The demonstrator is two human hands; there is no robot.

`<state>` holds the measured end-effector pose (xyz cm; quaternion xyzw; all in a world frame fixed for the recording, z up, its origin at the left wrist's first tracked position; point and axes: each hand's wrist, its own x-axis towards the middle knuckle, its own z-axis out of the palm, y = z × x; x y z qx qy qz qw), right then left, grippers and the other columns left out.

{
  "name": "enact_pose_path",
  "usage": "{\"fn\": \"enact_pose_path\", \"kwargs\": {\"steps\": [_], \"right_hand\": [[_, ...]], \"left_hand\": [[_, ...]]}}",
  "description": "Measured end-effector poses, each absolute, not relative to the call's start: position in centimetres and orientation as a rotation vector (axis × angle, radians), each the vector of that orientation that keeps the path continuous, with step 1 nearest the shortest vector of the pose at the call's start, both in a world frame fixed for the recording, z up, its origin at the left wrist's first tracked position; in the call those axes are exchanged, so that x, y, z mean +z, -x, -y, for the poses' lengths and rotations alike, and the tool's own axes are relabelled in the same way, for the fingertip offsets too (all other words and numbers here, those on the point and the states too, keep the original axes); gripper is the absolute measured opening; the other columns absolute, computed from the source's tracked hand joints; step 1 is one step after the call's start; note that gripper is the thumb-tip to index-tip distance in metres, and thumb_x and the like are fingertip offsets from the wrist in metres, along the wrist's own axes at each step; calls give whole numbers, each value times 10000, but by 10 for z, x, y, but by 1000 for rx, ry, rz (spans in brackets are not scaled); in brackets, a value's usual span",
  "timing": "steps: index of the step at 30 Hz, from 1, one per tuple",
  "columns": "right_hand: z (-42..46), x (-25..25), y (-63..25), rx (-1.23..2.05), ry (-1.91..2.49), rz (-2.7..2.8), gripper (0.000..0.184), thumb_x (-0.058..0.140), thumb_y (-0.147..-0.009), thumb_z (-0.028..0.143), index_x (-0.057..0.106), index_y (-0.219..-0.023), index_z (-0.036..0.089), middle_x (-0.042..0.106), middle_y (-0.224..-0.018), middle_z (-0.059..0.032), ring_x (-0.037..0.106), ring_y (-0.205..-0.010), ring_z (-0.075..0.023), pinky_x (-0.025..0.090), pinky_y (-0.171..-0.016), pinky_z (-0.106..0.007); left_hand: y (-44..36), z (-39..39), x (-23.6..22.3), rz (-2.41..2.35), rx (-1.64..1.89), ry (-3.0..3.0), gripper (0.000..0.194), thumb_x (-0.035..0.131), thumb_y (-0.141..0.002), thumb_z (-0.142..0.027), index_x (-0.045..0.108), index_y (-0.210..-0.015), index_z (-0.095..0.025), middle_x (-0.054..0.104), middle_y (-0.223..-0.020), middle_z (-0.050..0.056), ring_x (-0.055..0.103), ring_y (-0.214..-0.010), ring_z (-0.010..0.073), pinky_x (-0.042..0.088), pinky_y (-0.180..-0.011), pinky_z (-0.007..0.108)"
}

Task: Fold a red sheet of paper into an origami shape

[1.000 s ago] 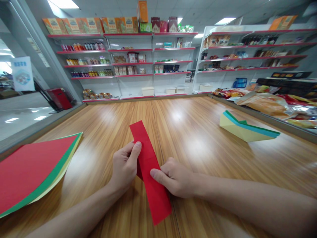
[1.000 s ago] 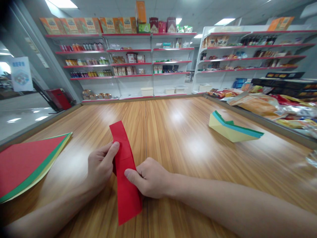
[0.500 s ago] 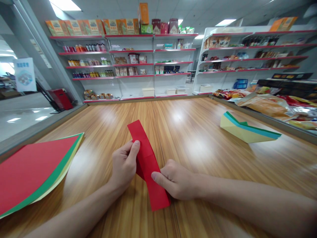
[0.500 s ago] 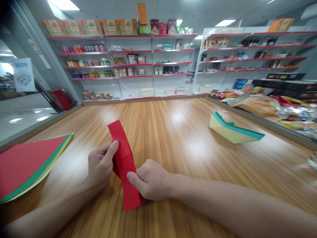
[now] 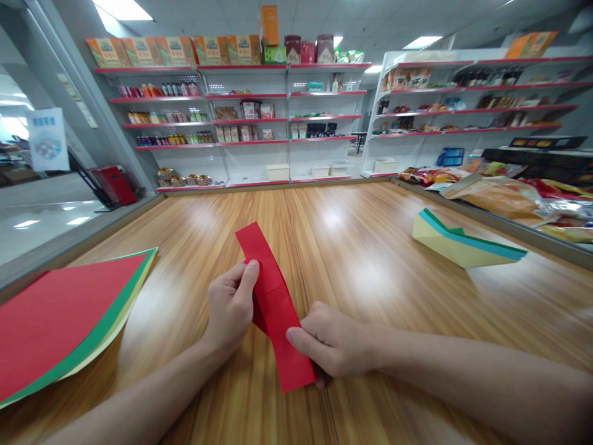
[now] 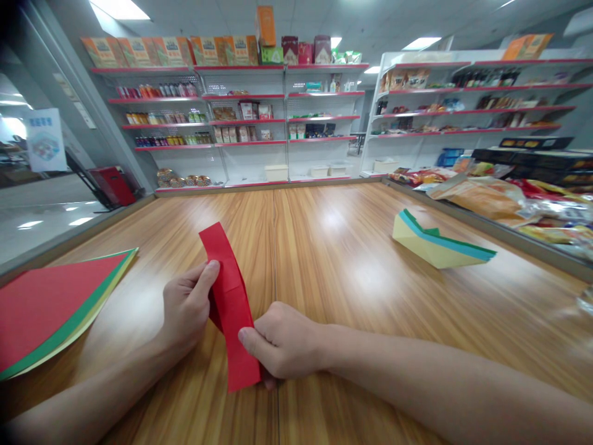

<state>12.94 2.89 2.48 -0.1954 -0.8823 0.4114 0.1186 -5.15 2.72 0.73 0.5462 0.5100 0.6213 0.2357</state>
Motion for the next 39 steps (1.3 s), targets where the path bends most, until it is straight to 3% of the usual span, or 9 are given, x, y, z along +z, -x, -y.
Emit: {"fn": "enact_pose_path", "kwargs": {"steps": [5,14,24,33,39], "right_hand": [[-28,16,-126,1100,761,2384,530,269,-952,423,307,-488,170,343,-438,34,316,-383,-45,226,-377,-183],[-29,20,-126,969,636,2549,442,297,-928,315,298,-511,170,350,-451,31,313,-397,-47,235,-404,-187],[-25,20,-128,1120,665,2542,502,325,-936,328,391,-473,147,435,-410,19,358,-373,-40,247,-391,-167],[-24,16,-130,966,591,2543,466,356,-918,333,320,-489,156,283,-427,54,277,-374,-34,196,-381,-172],[-25,14,-132,958,529,2581,474,326,-917,342,318,-480,160,301,-420,45,302,-376,-41,231,-391,-172]], "left_hand": [[48,-19,13,-1498,1712,-1710,368,471,-896,-303,417,-554,-179,388,-555,-18,365,-508,111,311,-461,225],[44,-17,13,-1460,1684,-1700,394,473,-907,-304,382,-545,-180,368,-571,-22,348,-519,108,306,-479,236],[45,-17,14,-1492,1728,-1661,389,492,-902,-303,421,-543,-170,377,-557,-25,353,-513,102,309,-476,233],[47,-17,16,-1527,1771,-1633,375,500,-896,-300,449,-549,-167,394,-540,-28,361,-501,98,309,-457,223],[45,-17,19,-1509,1765,-1628,389,501,-896,-309,436,-541,-165,408,-555,-26,375,-520,96,328,-474,214]]}}
